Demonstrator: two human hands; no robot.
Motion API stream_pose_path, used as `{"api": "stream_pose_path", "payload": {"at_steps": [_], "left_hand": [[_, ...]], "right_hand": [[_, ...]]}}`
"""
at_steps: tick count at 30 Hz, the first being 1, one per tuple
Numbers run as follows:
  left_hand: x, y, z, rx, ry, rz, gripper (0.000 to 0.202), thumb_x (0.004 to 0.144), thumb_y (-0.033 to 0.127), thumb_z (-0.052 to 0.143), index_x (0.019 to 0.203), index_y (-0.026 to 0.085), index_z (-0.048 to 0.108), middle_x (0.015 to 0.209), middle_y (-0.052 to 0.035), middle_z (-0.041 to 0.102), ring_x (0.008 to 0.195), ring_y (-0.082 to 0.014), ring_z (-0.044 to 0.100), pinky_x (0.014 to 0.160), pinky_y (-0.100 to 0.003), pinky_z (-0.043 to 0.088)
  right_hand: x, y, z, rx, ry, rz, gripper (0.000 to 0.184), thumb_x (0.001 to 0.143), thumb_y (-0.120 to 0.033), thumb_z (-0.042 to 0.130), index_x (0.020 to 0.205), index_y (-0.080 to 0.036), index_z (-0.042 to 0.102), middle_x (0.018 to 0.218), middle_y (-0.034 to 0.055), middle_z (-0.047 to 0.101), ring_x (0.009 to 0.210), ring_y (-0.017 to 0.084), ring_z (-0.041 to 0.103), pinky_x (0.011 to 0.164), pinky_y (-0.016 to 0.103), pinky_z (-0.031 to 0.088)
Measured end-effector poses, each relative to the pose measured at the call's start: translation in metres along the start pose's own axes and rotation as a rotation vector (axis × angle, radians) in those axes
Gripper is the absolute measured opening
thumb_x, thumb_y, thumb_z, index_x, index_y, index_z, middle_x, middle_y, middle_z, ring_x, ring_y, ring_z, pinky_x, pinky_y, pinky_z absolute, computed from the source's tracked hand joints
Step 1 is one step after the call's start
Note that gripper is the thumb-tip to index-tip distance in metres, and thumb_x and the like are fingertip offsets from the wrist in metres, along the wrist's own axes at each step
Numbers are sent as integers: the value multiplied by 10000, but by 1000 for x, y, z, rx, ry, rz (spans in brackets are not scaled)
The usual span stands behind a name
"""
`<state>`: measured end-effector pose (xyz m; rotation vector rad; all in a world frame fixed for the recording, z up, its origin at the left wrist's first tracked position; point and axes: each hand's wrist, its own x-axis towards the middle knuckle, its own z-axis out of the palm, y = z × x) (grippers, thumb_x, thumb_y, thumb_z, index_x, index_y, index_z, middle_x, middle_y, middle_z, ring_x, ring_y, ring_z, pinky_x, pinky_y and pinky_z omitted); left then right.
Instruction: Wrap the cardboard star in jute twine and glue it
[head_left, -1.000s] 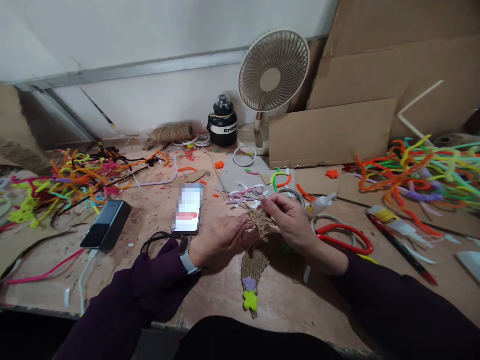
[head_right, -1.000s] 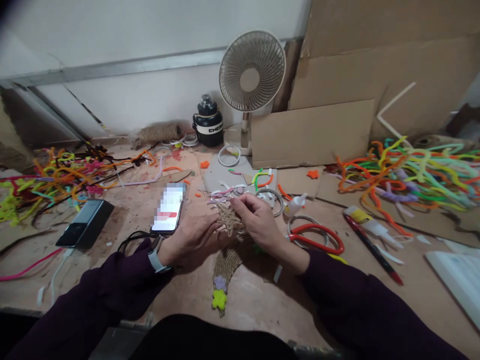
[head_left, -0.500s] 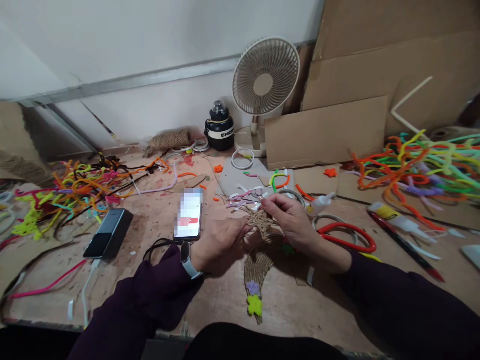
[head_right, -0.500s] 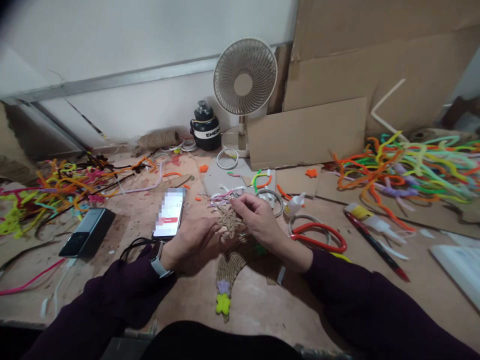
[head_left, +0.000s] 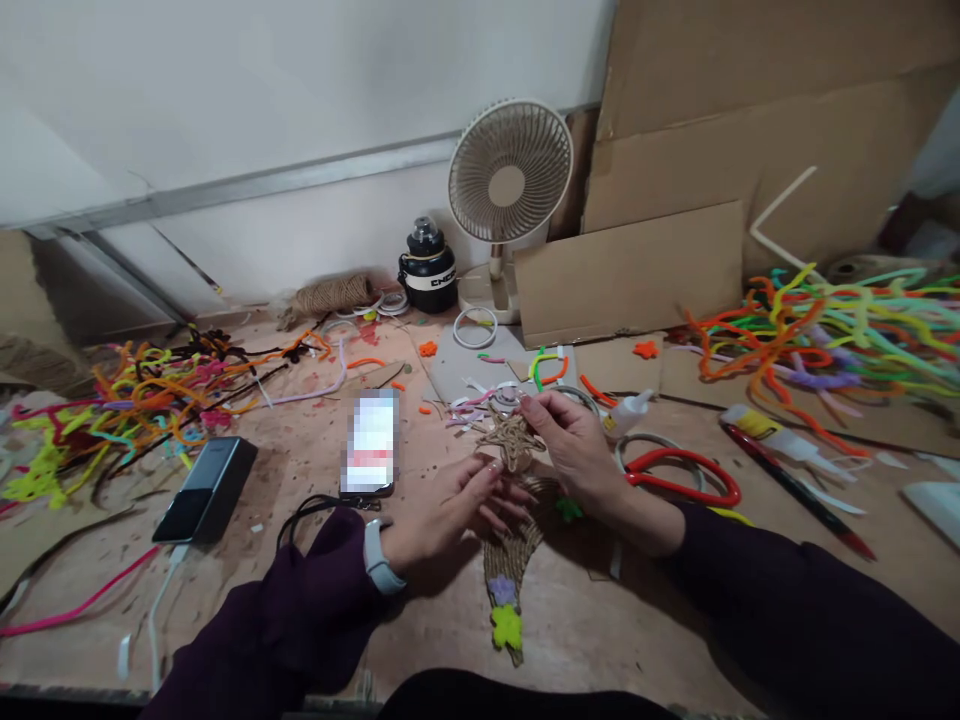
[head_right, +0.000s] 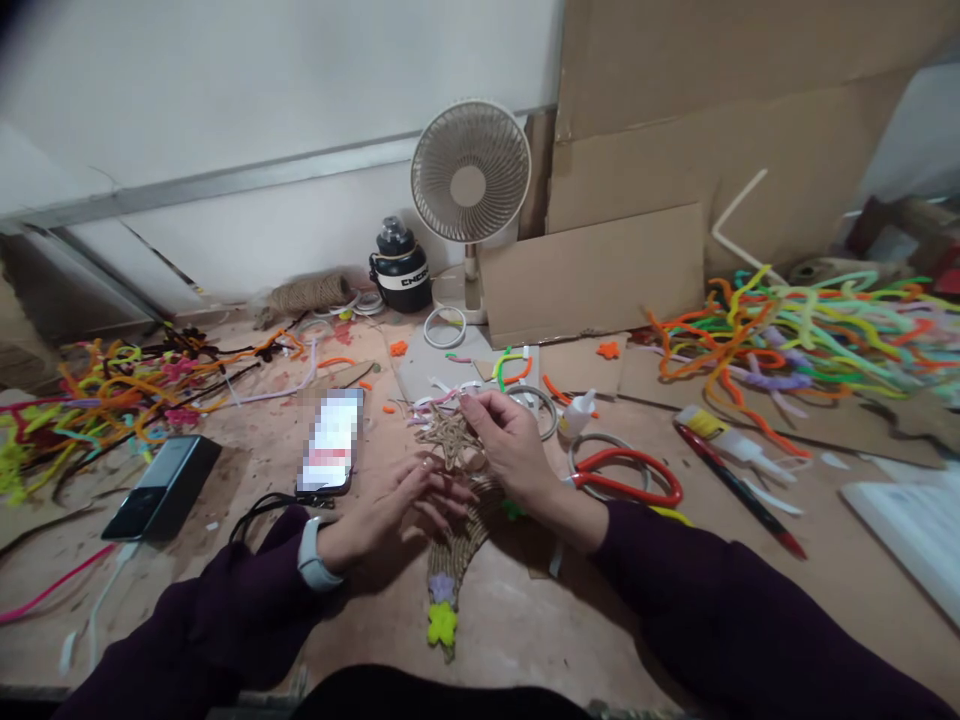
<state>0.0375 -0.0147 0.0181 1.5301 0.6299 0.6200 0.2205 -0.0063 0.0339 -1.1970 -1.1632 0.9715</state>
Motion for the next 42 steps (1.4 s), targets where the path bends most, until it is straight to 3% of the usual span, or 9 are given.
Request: {"api": "stream_pose_path", "payload": {"at_steps": [5, 10, 17, 19, 22, 26, 34, 38, 42], "left_hand": [[5, 2, 12, -468, -5, -283, 627, 773, 723, 679, 968, 137, 573, 891, -123, 729, 751, -198, 722, 624, -273, 555], [8, 0, 9, -415, 16, -308, 672, 705, 790, 673, 820, 138, 555, 684, -69, 699, 552, -145, 669, 539, -232, 511], [6, -3, 2, -371, -6, -297, 680, 761, 821, 573, 850, 147, 545, 646, -51, 673, 523, -149, 650, 508, -232, 498], [5, -3, -3, -259, 20, -247, 685, 836, 821, 450, 911, 147, 548, 726, -75, 694, 585, -165, 667, 542, -255, 515], [2, 0, -9, 291, 107, -66, 525, 918, 666, 506, 1031, 158, 569, 832, -81, 701, 694, -187, 665, 630, -284, 511], [-1, 1, -11, 800, 202, -15, 370, 1000, 494, 425, 945, 174, 602, 766, -80, 641, 683, -228, 623, 679, -342, 477], [5, -3, -20, 886, 177, 226, 320, 1026, 376, 373, 988, 161, 607, 850, -100, 609, 736, -233, 578, 838, -396, 456], [13, -8, -28, 921, 182, 256, 272, 1018, 315, 379, 882, 174, 567, 845, -92, 599, 805, -246, 580, 867, -420, 458], [15, -12, -32, 928, 188, 249, 296, 1021, 335, 369, 846, 182, 551, 822, -92, 602, 788, -246, 583, 833, -425, 475]], "right_hand": [[-5, 1, 3, -37, -3, -10, 473, 793, -654, 669, 703, -194, 606, 631, -23, 500, 599, 123, 438, 543, 257, 377], [-9, 1, 5, -66, -22, -15, 465, 789, -639, 682, 695, -188, 617, 610, -23, 511, 580, 121, 444, 538, 261, 376], [-6, 1, 3, -65, -40, -23, 463, 823, -625, 649, 658, -198, 576, 586, -23, 518, 552, 117, 464, 516, 250, 407], [-4, 1, 2, -68, -31, -24, 458, 824, -616, 652, 657, -197, 575, 587, -24, 519, 550, 115, 466, 516, 248, 413], [-3, 2, 2, -78, -24, -21, 445, 820, -602, 664, 661, -193, 585, 590, -22, 528, 551, 114, 472, 516, 247, 419], [-6, 3, 4, -96, -38, -16, 423, 813, -595, 675, 703, -190, 618, 613, -8, 579, 563, 125, 514, 518, 252, 440], [-2, 4, -2, -210, -88, -68, 413, 862, -581, 630, 700, -203, 590, 623, -2, 608, 568, 134, 554, 540, 260, 470], [-2, 6, -3, -319, -140, -122, 397, 951, -529, 523, 711, -215, 553, 580, -15, 578, 510, 129, 535, 485, 252, 435], [-4, 9, -5, -459, -172, -277, 352, 975, -499, 470, 817, -218, 612, 657, 18, 620, 601, 168, 580, 590, 298, 467]]}}
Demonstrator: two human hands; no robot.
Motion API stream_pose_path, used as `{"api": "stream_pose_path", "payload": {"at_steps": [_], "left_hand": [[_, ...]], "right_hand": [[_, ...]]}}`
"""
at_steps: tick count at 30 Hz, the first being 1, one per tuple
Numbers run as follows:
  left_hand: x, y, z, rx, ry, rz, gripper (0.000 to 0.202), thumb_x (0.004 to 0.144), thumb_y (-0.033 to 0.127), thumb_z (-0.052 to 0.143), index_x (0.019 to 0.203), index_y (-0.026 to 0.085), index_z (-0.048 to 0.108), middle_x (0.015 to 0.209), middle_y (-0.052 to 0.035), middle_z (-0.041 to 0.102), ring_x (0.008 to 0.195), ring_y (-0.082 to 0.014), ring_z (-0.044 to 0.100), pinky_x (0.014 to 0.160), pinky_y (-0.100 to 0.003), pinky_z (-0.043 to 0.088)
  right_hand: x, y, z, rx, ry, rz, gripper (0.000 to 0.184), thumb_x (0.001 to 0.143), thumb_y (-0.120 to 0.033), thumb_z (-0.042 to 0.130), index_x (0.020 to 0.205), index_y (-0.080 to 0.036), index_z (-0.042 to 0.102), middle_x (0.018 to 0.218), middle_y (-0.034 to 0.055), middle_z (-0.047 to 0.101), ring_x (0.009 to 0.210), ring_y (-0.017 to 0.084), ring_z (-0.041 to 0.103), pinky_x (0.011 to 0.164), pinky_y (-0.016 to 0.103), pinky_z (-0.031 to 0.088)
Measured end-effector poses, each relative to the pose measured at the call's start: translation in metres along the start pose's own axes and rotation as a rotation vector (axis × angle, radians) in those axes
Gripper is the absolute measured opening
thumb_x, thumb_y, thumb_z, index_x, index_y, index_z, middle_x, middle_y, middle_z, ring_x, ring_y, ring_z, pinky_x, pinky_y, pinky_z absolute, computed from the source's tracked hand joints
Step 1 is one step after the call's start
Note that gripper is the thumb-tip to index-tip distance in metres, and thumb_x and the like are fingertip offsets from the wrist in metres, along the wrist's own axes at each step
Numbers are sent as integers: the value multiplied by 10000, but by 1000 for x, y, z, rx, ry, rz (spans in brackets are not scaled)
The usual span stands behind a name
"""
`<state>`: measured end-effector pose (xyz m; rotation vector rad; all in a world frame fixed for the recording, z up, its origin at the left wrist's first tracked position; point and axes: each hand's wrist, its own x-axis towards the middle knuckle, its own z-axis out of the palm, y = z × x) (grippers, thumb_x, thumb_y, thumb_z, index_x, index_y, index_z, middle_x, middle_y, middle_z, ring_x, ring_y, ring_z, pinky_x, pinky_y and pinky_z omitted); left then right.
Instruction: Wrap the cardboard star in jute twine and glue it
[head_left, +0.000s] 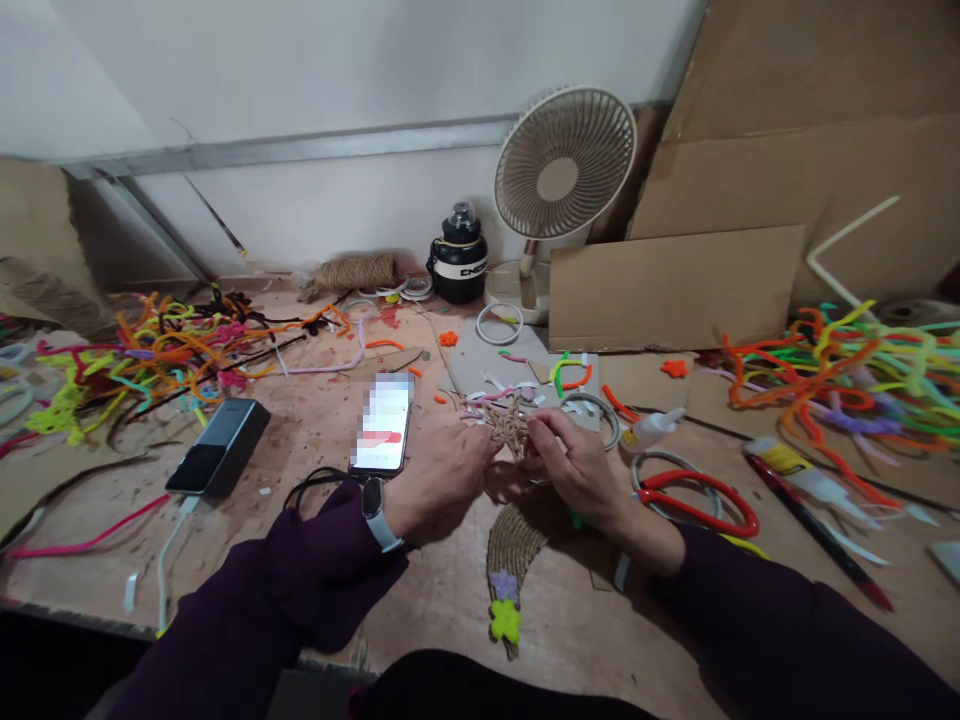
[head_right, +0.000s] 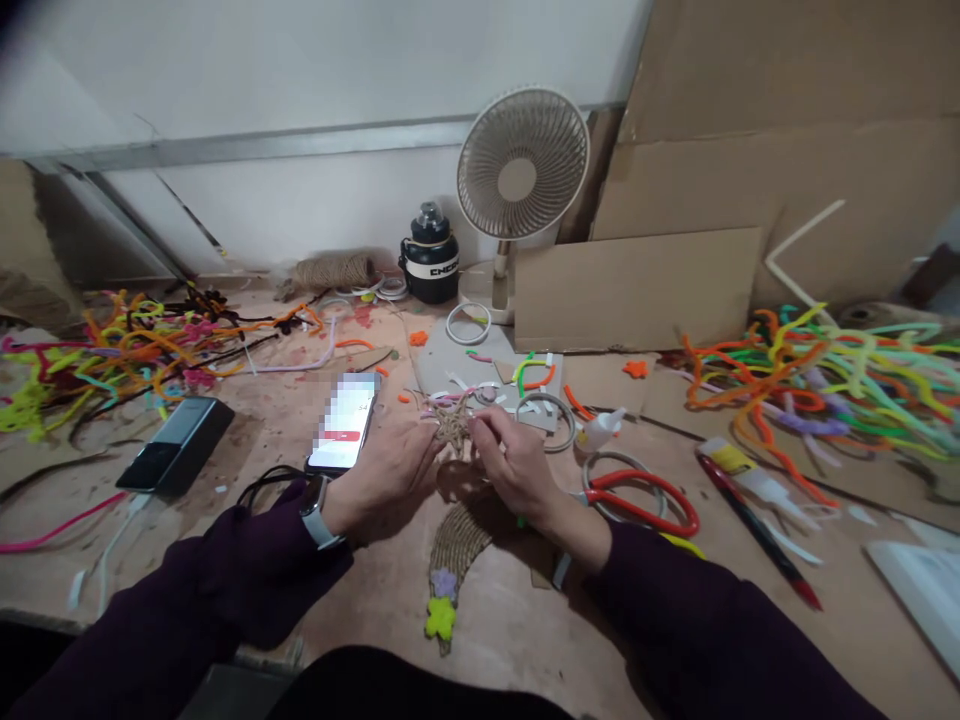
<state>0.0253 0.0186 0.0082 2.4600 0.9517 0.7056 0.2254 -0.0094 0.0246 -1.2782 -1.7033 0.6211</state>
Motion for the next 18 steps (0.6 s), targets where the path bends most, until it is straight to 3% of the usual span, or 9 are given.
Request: {"api": "stream_pose_path", "payload": {"at_steps": [6, 13, 18], "left_hand": [[-3, 2, -1, -13, 14, 6, 365, 1031, 386, 319, 898, 179, 589, 865, -124, 634, 886, -283, 609, 907, -474, 471], [-5, 1, 1, -104, 68, -9, 314, 1009, 391, 389, 883, 193, 598, 857, -114, 626, 963, -294, 616, 962, -493, 461], [-3, -4, -1, -191, 11, 12, 288, 1007, 351, 374, 942, 186, 600, 916, -113, 639, 949, -272, 607, 939, -471, 475]], "right_hand": [[-2, 9, -5, -173, -12, -205, 316, 968, -454, 476, 883, -213, 663, 812, 96, 689, 775, 231, 628, 751, 378, 495], [0, 12, -4, -237, 3, -272, 374, 970, -499, 478, 774, -221, 635, 725, 91, 651, 693, 216, 579, 685, 360, 470], [3, 10, -9, -176, -6, -224, 412, 969, -564, 466, 787, -224, 613, 672, 44, 615, 628, 184, 567, 619, 323, 453]]}}
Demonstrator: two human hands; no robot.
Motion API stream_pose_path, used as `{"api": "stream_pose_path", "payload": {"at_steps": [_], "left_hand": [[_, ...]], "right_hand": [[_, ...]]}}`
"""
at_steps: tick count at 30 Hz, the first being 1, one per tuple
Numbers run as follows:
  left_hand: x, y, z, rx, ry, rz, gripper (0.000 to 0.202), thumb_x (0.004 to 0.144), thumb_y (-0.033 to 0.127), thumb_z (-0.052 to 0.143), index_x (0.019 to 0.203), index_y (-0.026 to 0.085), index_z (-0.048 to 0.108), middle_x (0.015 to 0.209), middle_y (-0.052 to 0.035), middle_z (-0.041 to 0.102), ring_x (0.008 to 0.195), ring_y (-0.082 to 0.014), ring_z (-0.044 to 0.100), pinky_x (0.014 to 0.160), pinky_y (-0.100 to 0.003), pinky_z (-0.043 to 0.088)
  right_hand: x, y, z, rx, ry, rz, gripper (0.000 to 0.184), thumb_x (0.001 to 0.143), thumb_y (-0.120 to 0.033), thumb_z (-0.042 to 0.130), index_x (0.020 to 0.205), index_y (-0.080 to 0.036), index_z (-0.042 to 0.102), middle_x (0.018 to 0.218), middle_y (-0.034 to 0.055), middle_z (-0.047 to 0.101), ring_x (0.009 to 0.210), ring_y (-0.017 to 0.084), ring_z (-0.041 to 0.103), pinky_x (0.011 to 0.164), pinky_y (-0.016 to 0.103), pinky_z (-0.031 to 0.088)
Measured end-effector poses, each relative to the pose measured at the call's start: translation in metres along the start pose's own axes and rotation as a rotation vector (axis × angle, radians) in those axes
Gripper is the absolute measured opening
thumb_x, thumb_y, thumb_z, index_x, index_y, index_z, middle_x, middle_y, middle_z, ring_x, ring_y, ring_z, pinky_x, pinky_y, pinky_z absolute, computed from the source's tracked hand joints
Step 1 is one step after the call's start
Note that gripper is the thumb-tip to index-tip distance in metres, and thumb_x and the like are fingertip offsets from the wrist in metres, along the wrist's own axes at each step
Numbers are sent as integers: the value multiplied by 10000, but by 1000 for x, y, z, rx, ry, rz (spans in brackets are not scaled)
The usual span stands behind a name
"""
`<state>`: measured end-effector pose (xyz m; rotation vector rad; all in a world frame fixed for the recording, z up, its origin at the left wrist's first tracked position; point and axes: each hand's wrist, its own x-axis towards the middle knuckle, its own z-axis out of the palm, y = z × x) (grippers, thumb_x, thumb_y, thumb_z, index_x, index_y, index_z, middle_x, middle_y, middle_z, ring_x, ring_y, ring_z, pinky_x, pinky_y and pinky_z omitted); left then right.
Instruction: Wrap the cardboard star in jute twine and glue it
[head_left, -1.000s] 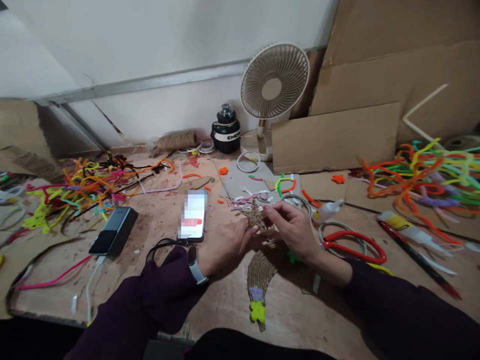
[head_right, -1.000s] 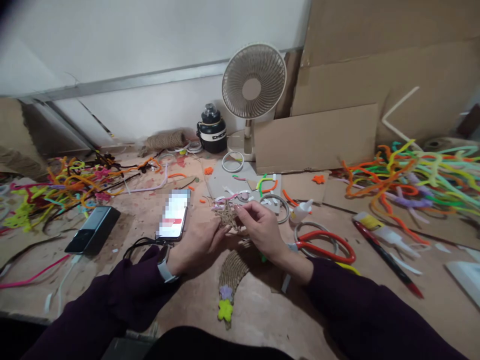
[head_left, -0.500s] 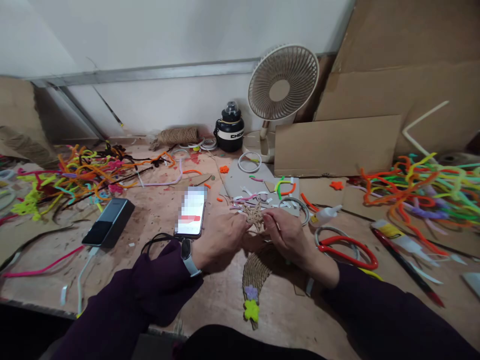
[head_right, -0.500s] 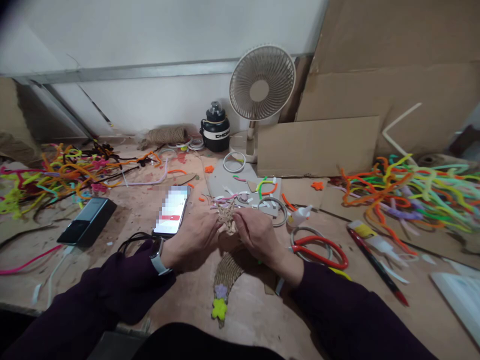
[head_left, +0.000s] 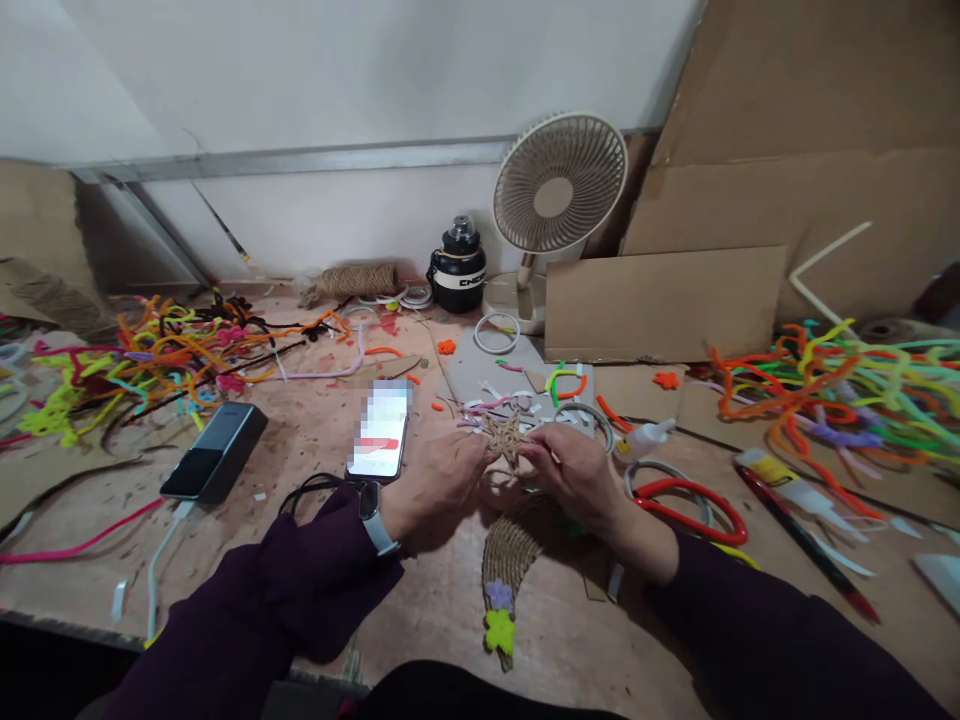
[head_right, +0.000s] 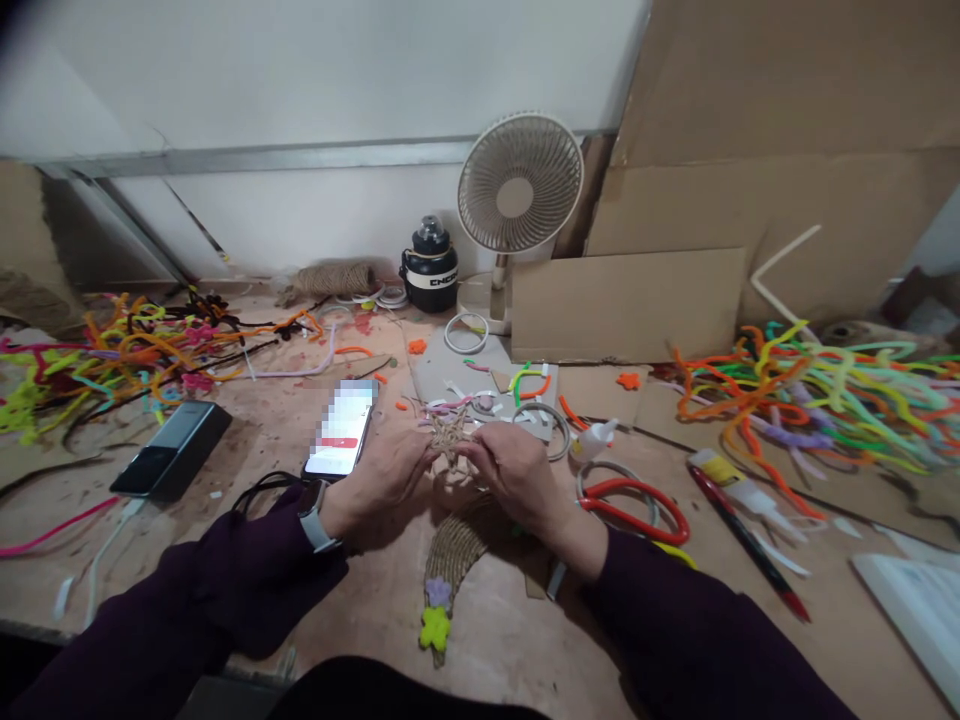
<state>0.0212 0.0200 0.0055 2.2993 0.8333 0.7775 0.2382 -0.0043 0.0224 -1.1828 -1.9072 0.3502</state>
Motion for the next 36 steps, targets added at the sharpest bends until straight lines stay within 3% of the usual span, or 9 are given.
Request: {"api": "stream_pose_path", "payload": {"at_steps": [4, 8, 12, 18, 20, 22, 25, 29, 36], "left_hand": [[4, -1, -6, -34, -70, 45, 314, 997, 402, 396, 908, 185, 605, 907, -103, 641, 877, -248, 600, 876, -414, 491], [5, 6, -12, -91, -165, 91, 378, 1002, 434, 370, 797, 200, 584, 811, -78, 619, 792, -218, 581, 790, -338, 484], [2, 14, -13, -158, -222, 93, 455, 1036, 455, 244, 865, 203, 582, 789, -64, 614, 759, -196, 583, 768, -299, 479], [1, 12, -13, -156, -212, 77, 443, 1029, 478, 265, 897, 203, 585, 833, -73, 623, 802, -208, 583, 804, -309, 471], [3, 9, -13, -135, -194, 67, 395, 1011, 475, 343, 881, 203, 599, 846, -79, 626, 823, -222, 583, 822, -325, 466], [6, 7, -14, -118, -179, 59, 352, 988, 463, 418, 846, 205, 610, 833, -76, 621, 843, -232, 584, 842, -340, 465], [8, 8, -17, -130, -176, 55, 323, 973, 450, 467, 825, 203, 614, 840, -71, 630, 853, -231, 584, 845, -353, 475], [5, 16, -19, -401, -221, -47, 363, 1014, 485, 406, 972, 194, 619, 907, -66, 666, 837, -202, 611, 800, -323, 492], [3, 20, -8, -658, -150, -243, 487, 956, 639, 463, 791, 192, 562, 732, -23, 635, 651, -157, 618, 638, -278, 493]], "right_hand": [[4, 2, -7, 98, -8, 49, 468, 1038, -536, 264, 988, -213, 599, 618, -12, 565, 528, 145, 548, 525, 274, 439], [5, 0, -8, 175, -107, -9, 480, 1007, -581, 344, 880, -223, 638, 661, 10, 607, 578, 151, 582, 570, 279, 472], [3, -1, -8, 217, -143, -63, 519, 962, -637, 401, 759, -234, 656, 663, 36, 616, 623, 175, 577, 607, 311, 471], [1, 1, -9, 259, -93, -6, 533, 899, -718, 457, 848, -238, 684, 677, 39, 626, 629, 185, 579, 611, 326, 470], [3, 0, -9, 270, -71, 57, 562, 938, -708, 377, 930, -229, 671, 704, 37, 627, 623, 175, 578, 584, 308, 459], [6, -2, -9, 285, -87, 114, 602, 974, -685, 288, 851, -217, 647, 628, 12, 572, 547, 151, 524, 522, 282, 414], [9, -7, -8, 294, -138, 167, 612, 956, -681, 370, 571, -220, 484, 497, -31, 405, 469, 116, 378, 469, 268, 309], [9, -16, -5, 308, -137, 240, 590, 937, -683, 417, 564, -226, 425, 520, -34, 364, 497, 117, 333, 478, 277, 264], [7, -23, 0, 386, -155, 335, 605, 865, -771, 449, 594, -230, 449, 544, -30, 364, 519, 126, 331, 508, 287, 297]]}}
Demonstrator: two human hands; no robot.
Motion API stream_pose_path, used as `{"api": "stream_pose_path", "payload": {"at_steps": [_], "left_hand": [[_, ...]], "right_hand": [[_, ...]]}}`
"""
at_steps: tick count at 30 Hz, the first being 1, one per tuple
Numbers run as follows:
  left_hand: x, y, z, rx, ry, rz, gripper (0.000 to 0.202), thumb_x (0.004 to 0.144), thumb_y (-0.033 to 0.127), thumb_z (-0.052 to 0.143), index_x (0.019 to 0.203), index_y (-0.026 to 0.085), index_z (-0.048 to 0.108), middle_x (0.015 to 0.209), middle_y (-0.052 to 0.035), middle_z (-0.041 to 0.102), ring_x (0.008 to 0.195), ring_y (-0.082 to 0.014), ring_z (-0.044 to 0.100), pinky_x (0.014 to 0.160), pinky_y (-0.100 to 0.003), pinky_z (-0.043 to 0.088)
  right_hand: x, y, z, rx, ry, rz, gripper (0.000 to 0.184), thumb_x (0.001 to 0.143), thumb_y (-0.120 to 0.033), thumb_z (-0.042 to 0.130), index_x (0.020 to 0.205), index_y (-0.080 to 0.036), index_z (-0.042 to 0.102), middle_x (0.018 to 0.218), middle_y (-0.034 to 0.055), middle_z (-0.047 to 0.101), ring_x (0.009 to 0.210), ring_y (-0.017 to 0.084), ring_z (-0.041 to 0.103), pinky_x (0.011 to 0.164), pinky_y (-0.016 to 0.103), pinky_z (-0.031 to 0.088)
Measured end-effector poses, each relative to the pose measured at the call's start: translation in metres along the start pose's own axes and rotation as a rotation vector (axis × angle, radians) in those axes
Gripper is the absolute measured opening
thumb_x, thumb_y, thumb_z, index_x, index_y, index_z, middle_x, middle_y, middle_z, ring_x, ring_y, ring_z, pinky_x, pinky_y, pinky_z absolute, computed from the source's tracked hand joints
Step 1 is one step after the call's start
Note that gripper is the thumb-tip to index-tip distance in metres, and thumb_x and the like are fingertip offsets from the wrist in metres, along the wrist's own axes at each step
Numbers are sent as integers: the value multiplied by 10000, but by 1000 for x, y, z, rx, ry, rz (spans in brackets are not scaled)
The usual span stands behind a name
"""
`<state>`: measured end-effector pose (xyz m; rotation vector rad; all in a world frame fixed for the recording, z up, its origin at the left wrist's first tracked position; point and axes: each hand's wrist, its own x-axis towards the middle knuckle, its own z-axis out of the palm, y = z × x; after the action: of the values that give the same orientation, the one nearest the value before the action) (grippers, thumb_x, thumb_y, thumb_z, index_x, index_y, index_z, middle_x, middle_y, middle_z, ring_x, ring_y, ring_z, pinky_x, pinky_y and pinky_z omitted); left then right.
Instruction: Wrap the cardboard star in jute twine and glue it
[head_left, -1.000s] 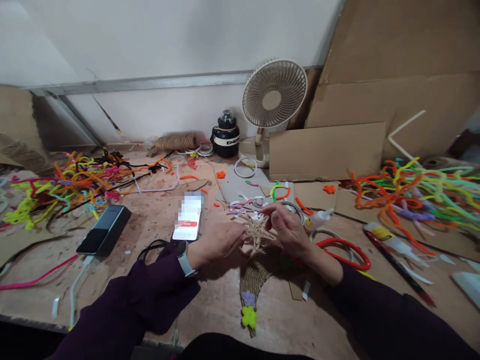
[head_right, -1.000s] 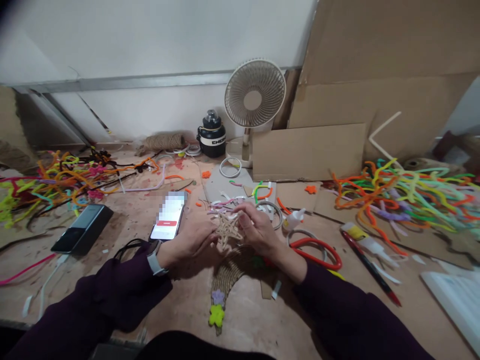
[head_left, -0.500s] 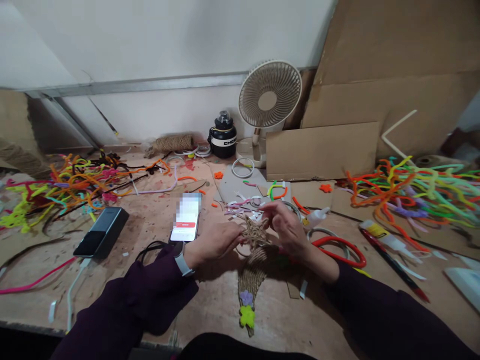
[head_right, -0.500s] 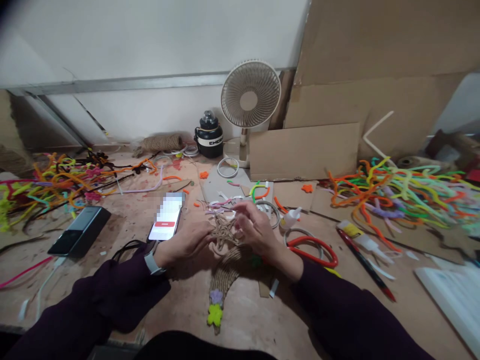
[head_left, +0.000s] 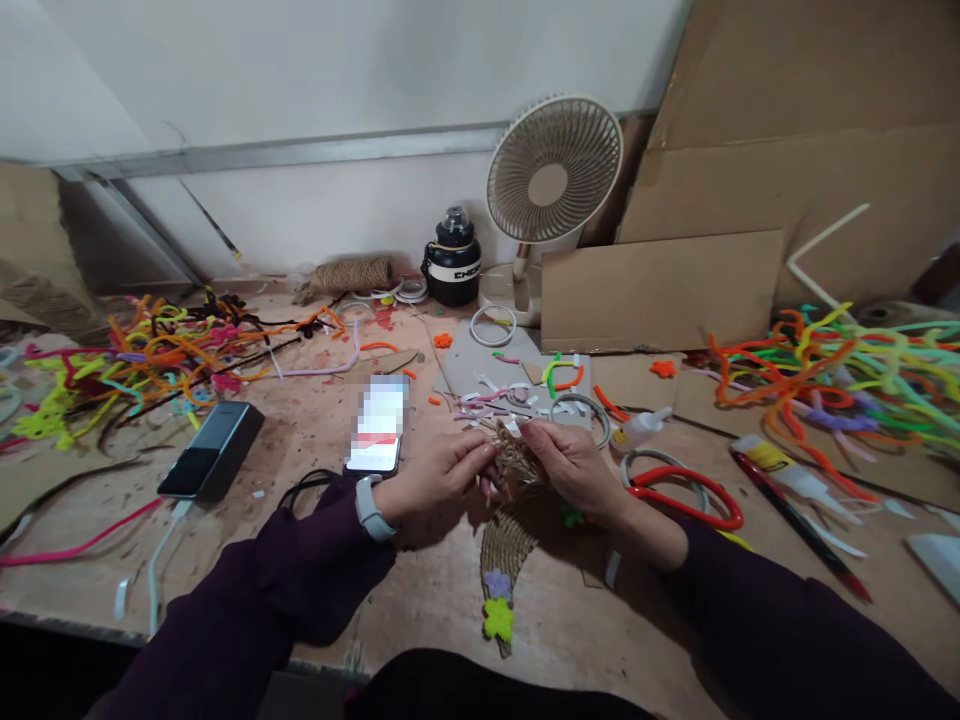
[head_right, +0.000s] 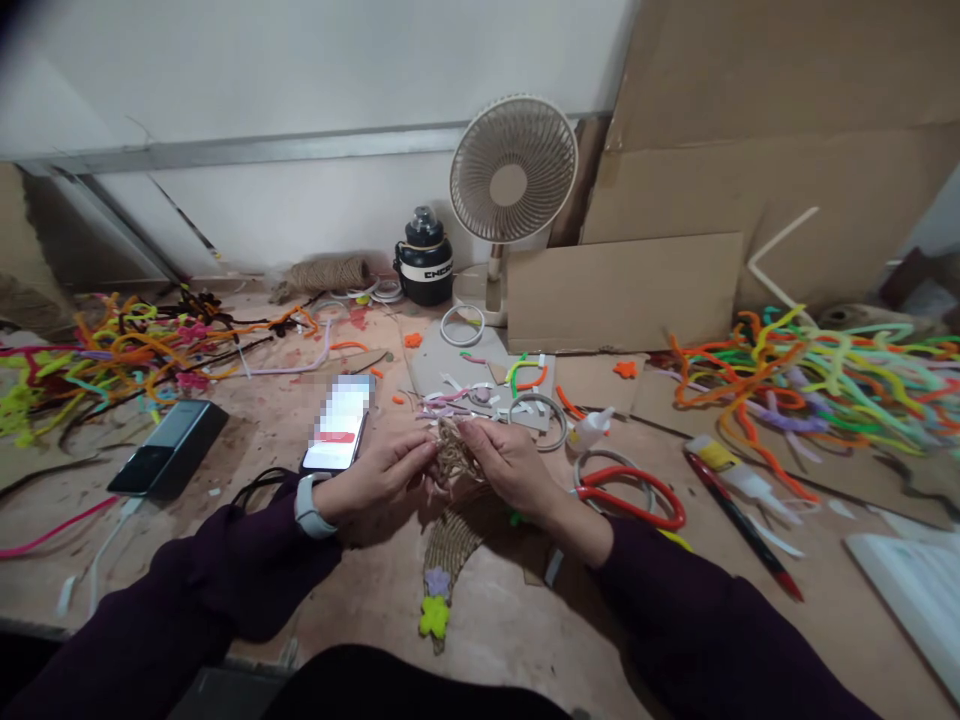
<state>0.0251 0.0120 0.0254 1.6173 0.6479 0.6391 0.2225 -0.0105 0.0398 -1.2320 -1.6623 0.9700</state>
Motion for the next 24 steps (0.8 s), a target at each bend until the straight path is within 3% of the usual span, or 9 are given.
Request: {"api": "stream_pose_path", "payload": {"at_steps": [6, 11, 16, 24], "left_hand": [[-1, -2, 4, -139, -17, -99, 514, 924, 695, 467, 844, 194, 542, 723, -27, 666, 559, -153, 625, 500, -256, 462], [2, -9, 8, -172, 96, -121, 534, 888, 736, 484, 838, 204, 489, 680, -16, 663, 518, -141, 611, 466, -242, 452], [3, -12, 11, -178, 155, -125, 538, 866, 749, 502, 841, 212, 479, 682, -2, 644, 496, -141, 603, 443, -250, 465], [4, -9, 13, -219, 166, -128, 584, 820, 790, 514, 822, 208, 474, 651, -13, 657, 484, -130, 584, 440, -235, 421]], "right_hand": [[1, 7, 1, 81, -57, 142, 609, 862, -795, 422, 632, -231, 427, 533, -45, 372, 482, 113, 329, 456, 269, 290], [1, 7, 0, 116, -141, 244, 691, 883, -831, 240, 629, -223, 450, 503, -18, 453, 458, 127, 420, 447, 274, 334], [-2, 4, 5, 108, -201, 249, 689, 787, -870, 439, 619, -206, 512, 526, -6, 508, 478, 124, 450, 476, 279, 366], [0, 5, 2, 147, -273, 282, 681, 819, -851, 415, 611, -210, 520, 469, -14, 508, 404, 120, 456, 421, 271, 343]]}}
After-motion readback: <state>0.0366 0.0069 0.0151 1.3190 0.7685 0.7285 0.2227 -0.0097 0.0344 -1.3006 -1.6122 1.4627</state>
